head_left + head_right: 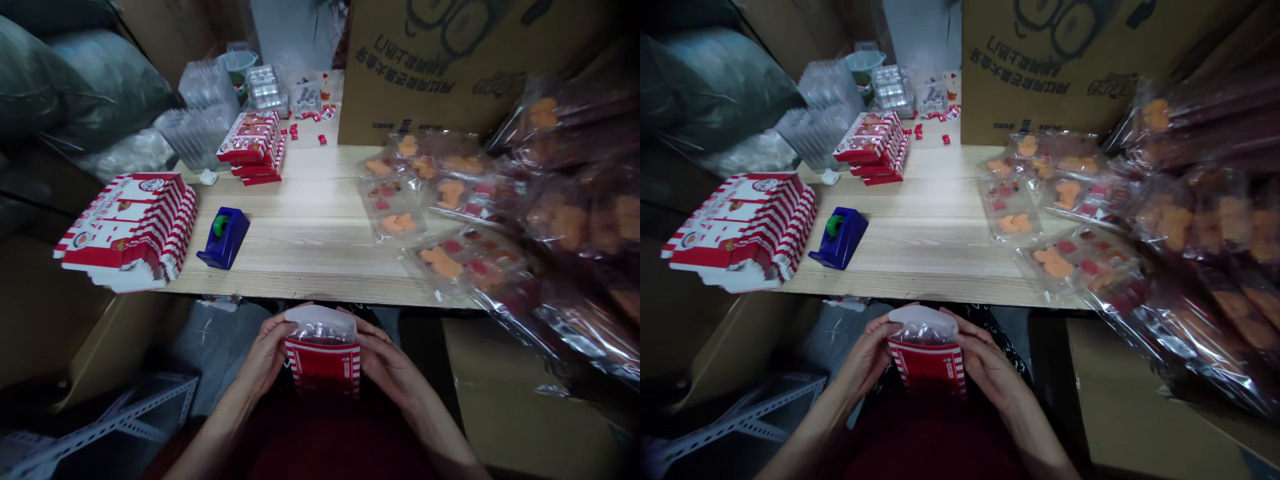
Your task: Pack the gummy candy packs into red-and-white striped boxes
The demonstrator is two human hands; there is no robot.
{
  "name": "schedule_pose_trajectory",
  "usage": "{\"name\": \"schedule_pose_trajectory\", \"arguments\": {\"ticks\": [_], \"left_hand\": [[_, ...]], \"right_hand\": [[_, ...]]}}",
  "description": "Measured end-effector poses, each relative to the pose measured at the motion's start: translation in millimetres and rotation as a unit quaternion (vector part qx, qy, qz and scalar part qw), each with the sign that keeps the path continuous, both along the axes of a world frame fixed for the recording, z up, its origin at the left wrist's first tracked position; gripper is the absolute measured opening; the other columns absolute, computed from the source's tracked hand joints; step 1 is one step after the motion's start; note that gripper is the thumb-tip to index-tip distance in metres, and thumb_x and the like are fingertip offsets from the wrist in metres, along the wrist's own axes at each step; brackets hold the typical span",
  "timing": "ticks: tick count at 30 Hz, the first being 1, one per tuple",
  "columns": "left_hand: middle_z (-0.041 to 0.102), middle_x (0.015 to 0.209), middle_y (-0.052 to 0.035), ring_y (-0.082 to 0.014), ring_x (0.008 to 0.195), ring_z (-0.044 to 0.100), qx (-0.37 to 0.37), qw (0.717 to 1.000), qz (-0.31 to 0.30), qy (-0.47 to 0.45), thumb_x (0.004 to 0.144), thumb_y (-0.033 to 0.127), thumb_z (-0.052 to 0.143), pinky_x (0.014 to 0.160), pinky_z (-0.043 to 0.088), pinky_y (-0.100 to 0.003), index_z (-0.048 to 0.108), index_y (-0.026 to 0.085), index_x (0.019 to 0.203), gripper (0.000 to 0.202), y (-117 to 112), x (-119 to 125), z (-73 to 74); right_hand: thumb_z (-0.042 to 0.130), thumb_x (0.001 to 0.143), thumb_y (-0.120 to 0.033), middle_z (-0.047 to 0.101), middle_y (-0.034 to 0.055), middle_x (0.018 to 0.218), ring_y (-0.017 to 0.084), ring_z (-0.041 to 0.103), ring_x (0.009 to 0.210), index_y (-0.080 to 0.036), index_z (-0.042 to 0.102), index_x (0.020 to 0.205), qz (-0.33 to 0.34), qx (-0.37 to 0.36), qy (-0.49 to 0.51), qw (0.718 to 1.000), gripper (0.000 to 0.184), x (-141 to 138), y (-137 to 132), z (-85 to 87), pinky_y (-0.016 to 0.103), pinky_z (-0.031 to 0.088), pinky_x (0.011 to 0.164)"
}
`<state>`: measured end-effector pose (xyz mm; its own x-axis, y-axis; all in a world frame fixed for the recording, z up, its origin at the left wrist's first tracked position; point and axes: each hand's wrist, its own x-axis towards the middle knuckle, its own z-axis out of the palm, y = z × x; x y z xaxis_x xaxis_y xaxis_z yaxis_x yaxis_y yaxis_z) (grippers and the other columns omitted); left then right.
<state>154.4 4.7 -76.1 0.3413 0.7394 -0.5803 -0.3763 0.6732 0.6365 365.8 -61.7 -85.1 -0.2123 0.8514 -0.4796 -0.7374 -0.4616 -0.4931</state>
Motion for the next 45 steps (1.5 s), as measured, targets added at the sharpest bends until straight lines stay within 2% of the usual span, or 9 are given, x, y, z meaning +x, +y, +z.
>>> {"name": "schedule_pose_trajectory", "arguments": {"ticks": [5,11,19,23,28,34,37,41,45], "left_hand": [[0.082,0.101,-0.0107,-0.0215,0.087,0.074,0.008,0.999,-0.043,0.015,0.076,0.017,0.073,0.083,0.054,-0.028,0.082,0.015,0.111,0.036,1.9,0.1,0.3],[0.081,0.110,-0.0089,-0.0264,0.111,0.071,0.186,0.972,-0.122,0.080,0.084,0.012,0.061,0.101,0.051,-0.035,0.086,0.020,0.087,0.026,10.9,-7.2,-5.2],[0.064,0.146,-0.0080,-0.0282,0.136,0.058,0.375,0.871,-0.279,0.151,0.098,0.025,0.061,0.114,0.043,-0.043,0.074,0.029,0.128,0.033,19.1,-26.9,-3.6],[0.066,0.143,-0.0065,-0.0279,0.133,0.061,0.350,0.885,-0.264,0.159,0.098,0.026,0.063,0.113,0.047,-0.045,0.077,0.031,0.122,0.029,26.3,-23.7,-9.0],[0.068,0.140,-0.0062,-0.0277,0.136,0.058,0.347,0.902,-0.210,0.151,0.097,0.027,0.065,0.119,0.040,-0.047,0.077,0.030,0.123,0.029,40.8,-16.6,-9.1],[0.074,0.130,-0.0100,-0.0283,0.122,0.068,0.270,0.922,-0.221,0.167,0.096,0.031,0.064,0.110,0.048,-0.045,0.077,0.023,0.122,0.031,27.4,-14.2,-21.5],[0.073,0.131,-0.0100,-0.0278,0.125,0.066,0.282,0.917,-0.210,0.190,0.096,0.031,0.064,0.112,0.046,-0.046,0.078,0.024,0.121,0.029,18.8,-14.8,-23.9],[0.076,0.126,-0.0106,-0.0267,0.122,0.069,0.306,0.910,-0.203,0.190,0.094,0.029,0.067,0.110,0.048,-0.044,0.081,0.026,0.113,0.024,19.1,-17.8,-16.7],[0.075,0.128,-0.0105,-0.0275,0.124,0.068,0.316,0.893,-0.271,0.171,0.093,0.032,0.069,0.109,0.049,-0.043,0.080,0.025,0.116,0.026,28.8,-19.5,-0.3]], "right_hand": [[0.078,0.072,-0.022,0.081,0.0032,0.103,0.029,0.068,0.115,-0.027,0.082,0.102,0.011,-0.040,-0.018,0.999,0.031,5.7,12.2,1.1,0.044,0.048,0.105],[0.074,0.077,-0.024,0.078,0.0046,0.105,0.025,0.067,0.108,-0.025,0.084,0.080,0.011,0.044,-0.192,0.980,0.012,13.4,21.4,1.9,0.036,0.048,0.100],[0.068,0.094,-0.035,0.074,0.0041,0.127,0.027,0.063,0.128,-0.033,0.083,0.101,0.038,0.161,-0.243,0.956,0.016,28.7,10.5,-14.1,0.046,0.044,0.111],[0.061,0.100,-0.037,0.069,0.0033,0.140,0.027,0.060,0.133,-0.037,0.077,0.118,0.104,0.233,-0.296,0.920,0.024,38.7,12.8,-21.1,0.050,0.044,0.113],[0.064,0.099,-0.038,0.075,0.0022,0.130,0.025,0.066,0.127,-0.040,0.077,0.119,0.076,0.253,-0.364,0.893,0.024,44.2,36.1,-2.6,0.048,0.046,0.112],[0.071,0.093,-0.045,0.077,0.0049,0.124,0.026,0.070,0.119,-0.034,0.078,0.114,0.121,0.202,-0.341,0.910,0.025,41.2,33.8,-13.9,0.051,0.052,0.105],[0.077,0.088,-0.040,0.077,0.0057,0.124,0.025,0.070,0.116,-0.031,0.079,0.106,0.090,0.186,-0.325,0.923,0.020,31.3,25.2,-23.3,0.048,0.053,0.102],[0.078,0.087,-0.038,0.080,0.0059,0.112,0.025,0.073,0.107,-0.029,0.080,0.091,0.023,0.178,-0.332,0.926,0.010,21.8,21.4,-22.3,0.047,0.055,0.097],[0.079,0.086,-0.038,0.079,0.0067,0.116,0.026,0.073,0.109,-0.029,0.081,0.094,0.082,0.196,-0.329,0.920,0.012,30.5,26.3,-9.2,0.048,0.055,0.097]]}}
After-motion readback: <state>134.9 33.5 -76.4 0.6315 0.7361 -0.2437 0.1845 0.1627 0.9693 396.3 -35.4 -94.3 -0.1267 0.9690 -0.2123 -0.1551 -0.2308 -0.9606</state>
